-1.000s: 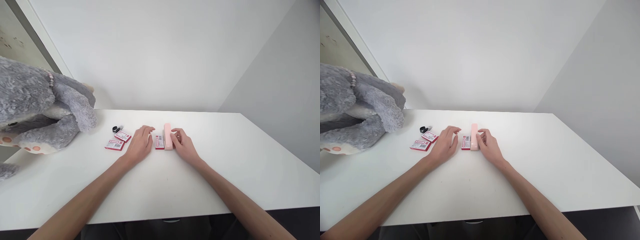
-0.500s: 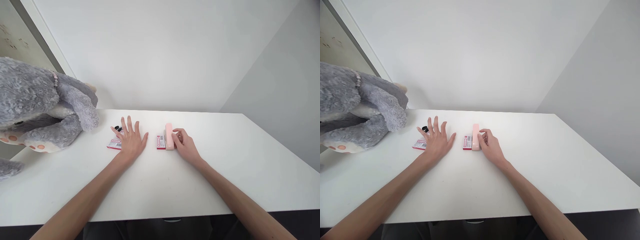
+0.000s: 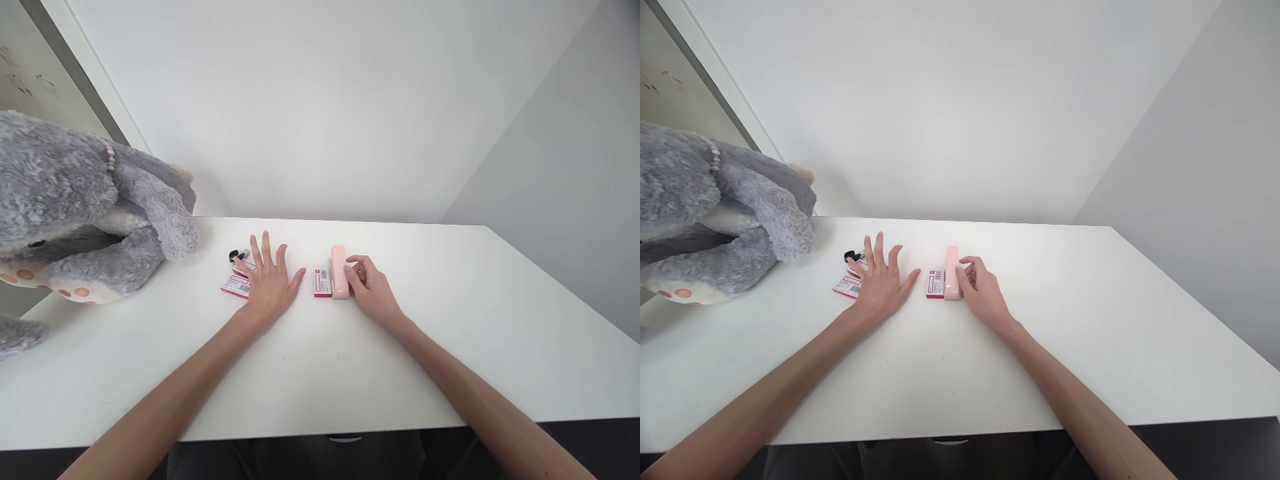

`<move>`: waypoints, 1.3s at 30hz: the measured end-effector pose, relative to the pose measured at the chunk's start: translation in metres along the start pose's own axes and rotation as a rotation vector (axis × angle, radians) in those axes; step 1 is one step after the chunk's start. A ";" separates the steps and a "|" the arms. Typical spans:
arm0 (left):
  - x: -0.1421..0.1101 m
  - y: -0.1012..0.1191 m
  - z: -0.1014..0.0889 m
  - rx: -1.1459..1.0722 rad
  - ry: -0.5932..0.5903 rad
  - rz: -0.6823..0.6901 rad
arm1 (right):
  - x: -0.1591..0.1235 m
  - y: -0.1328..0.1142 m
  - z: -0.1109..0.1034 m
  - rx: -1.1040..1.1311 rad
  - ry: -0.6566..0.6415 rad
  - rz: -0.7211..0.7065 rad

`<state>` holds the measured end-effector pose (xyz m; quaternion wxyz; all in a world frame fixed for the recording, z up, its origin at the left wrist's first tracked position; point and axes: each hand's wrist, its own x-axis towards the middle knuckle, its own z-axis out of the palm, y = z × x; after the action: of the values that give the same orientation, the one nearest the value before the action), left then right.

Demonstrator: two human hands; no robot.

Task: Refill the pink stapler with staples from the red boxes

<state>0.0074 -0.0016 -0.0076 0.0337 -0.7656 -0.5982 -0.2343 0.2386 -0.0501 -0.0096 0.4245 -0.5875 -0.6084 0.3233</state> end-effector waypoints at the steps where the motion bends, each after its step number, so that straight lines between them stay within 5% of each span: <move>1: 0.000 0.001 0.000 -0.008 -0.005 0.010 | 0.000 0.000 0.000 -0.001 0.001 -0.001; 21: -0.006 0.012 -0.014 -0.355 -0.128 0.190 | -0.001 -0.002 0.000 -0.016 0.005 0.008; 26: -0.002 0.009 -0.012 -0.263 0.043 0.227 | -0.001 -0.003 0.000 -0.010 -0.001 0.011; 32: 0.003 -0.002 -0.004 0.000 0.138 0.127 | -0.001 -0.003 0.000 -0.021 0.003 0.007; 39: 0.001 -0.003 0.004 -0.057 0.038 0.018 | -0.001 -0.002 0.000 -0.012 -0.003 0.012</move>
<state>0.0062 0.0012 -0.0112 0.0253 -0.7670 -0.5837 -0.2653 0.2378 -0.0512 -0.0081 0.4180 -0.5932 -0.6075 0.3230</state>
